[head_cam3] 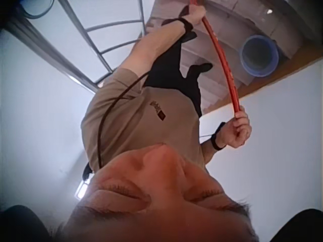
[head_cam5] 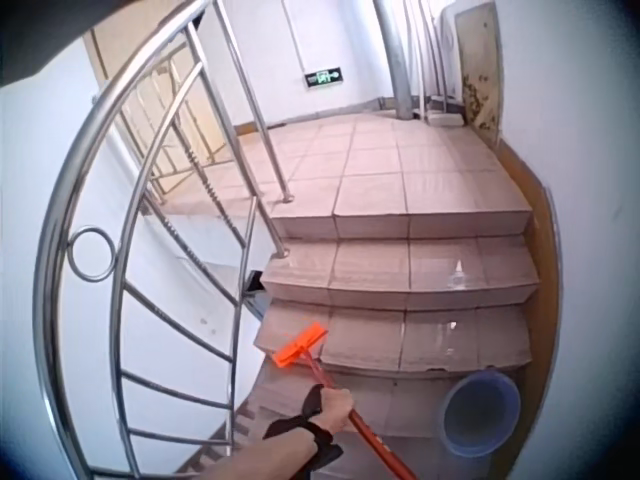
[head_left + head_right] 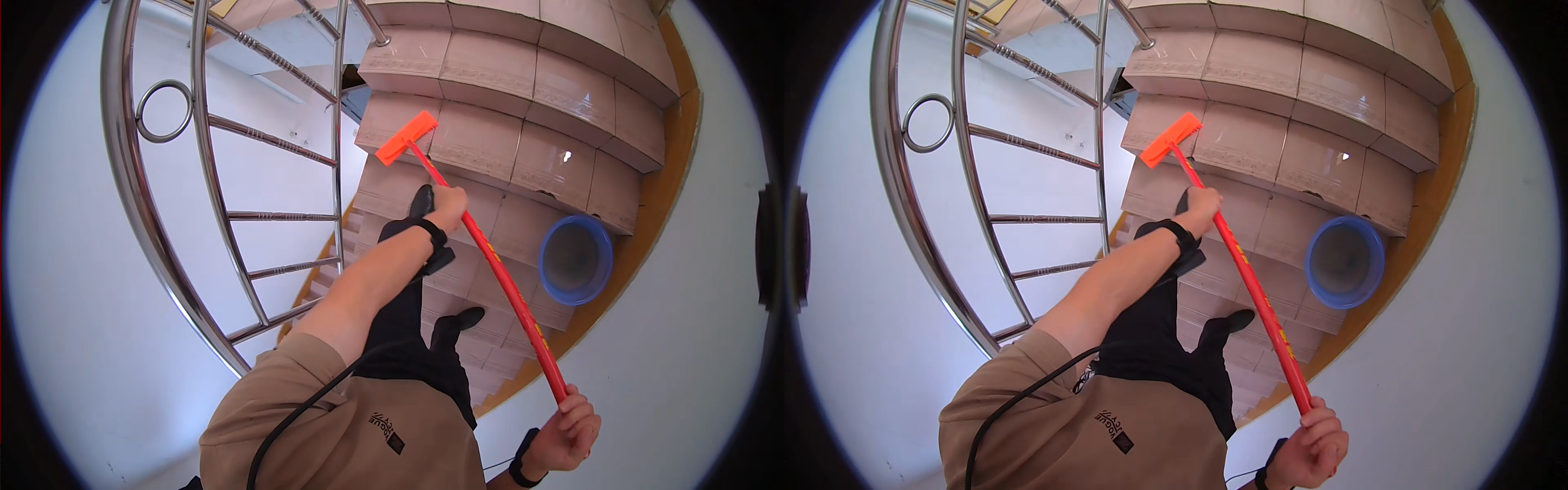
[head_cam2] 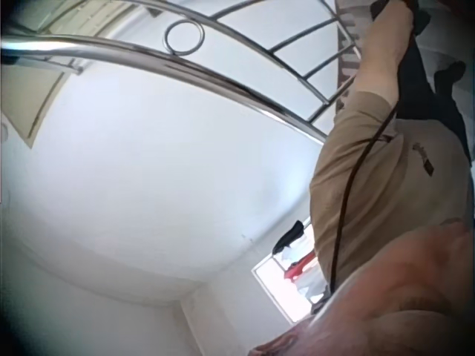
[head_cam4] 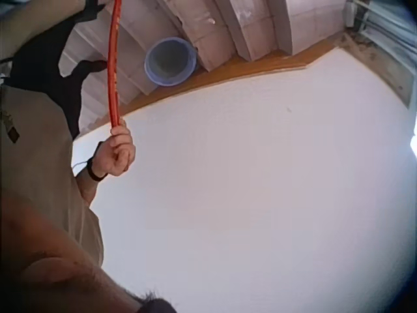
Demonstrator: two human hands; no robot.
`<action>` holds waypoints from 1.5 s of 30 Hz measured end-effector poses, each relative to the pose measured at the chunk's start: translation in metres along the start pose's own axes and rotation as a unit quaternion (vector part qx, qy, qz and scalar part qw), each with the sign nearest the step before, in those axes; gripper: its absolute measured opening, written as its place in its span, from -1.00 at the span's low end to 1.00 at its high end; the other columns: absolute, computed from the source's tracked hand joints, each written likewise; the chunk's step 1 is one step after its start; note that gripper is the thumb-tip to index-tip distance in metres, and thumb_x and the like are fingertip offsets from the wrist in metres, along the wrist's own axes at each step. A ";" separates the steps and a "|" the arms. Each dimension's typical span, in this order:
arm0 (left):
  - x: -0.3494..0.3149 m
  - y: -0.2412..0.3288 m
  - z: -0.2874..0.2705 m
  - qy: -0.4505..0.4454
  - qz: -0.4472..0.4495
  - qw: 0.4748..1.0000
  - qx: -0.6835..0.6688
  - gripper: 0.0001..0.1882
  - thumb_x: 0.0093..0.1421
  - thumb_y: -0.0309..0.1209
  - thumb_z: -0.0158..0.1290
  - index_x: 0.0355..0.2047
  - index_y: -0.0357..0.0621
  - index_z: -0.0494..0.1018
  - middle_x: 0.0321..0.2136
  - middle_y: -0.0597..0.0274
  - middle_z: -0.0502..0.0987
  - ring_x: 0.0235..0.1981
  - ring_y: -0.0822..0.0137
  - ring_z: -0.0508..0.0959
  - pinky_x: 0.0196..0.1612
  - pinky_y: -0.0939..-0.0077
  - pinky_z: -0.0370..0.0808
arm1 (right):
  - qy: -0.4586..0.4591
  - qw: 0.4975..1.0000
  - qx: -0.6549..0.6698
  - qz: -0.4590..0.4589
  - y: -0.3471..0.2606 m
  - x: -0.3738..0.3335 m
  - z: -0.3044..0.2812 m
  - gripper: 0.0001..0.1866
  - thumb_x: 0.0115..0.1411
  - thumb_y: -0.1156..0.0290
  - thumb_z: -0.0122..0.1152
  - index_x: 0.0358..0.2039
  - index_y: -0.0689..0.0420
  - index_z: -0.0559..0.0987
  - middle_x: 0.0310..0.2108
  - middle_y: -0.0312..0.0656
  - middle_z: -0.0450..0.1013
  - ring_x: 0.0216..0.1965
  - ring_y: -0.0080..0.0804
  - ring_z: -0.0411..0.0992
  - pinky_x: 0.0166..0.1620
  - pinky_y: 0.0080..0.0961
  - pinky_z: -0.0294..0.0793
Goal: Cleaning water off tiled stairs using a squeegee.
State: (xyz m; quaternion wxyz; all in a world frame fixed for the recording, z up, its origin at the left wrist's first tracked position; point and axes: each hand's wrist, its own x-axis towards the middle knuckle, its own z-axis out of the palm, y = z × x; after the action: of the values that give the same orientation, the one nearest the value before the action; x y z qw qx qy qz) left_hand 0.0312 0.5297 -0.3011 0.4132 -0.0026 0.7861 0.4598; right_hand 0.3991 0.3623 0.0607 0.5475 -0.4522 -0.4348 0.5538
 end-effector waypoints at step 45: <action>0.002 0.044 0.014 -0.067 0.033 0.997 -0.027 -0.84 0.18 -0.59 0.04 -0.26 -0.29 0.30 -0.53 0.11 0.49 -0.62 0.25 0.48 -0.59 0.28 0.38 | 0.047 0.997 0.068 0.003 0.026 0.000 0.009 -0.77 0.29 0.37 -0.18 -0.55 -0.01 0.21 -0.54 -0.21 0.32 -0.19 -0.23 0.44 0.28 0.06 0.23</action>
State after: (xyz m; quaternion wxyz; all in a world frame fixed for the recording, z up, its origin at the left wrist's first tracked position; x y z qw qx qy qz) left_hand 0.0219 0.5663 -0.2743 0.4488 0.0431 0.7439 0.4933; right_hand 0.3849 0.3615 0.0374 0.5951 -0.4404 -0.3687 0.5621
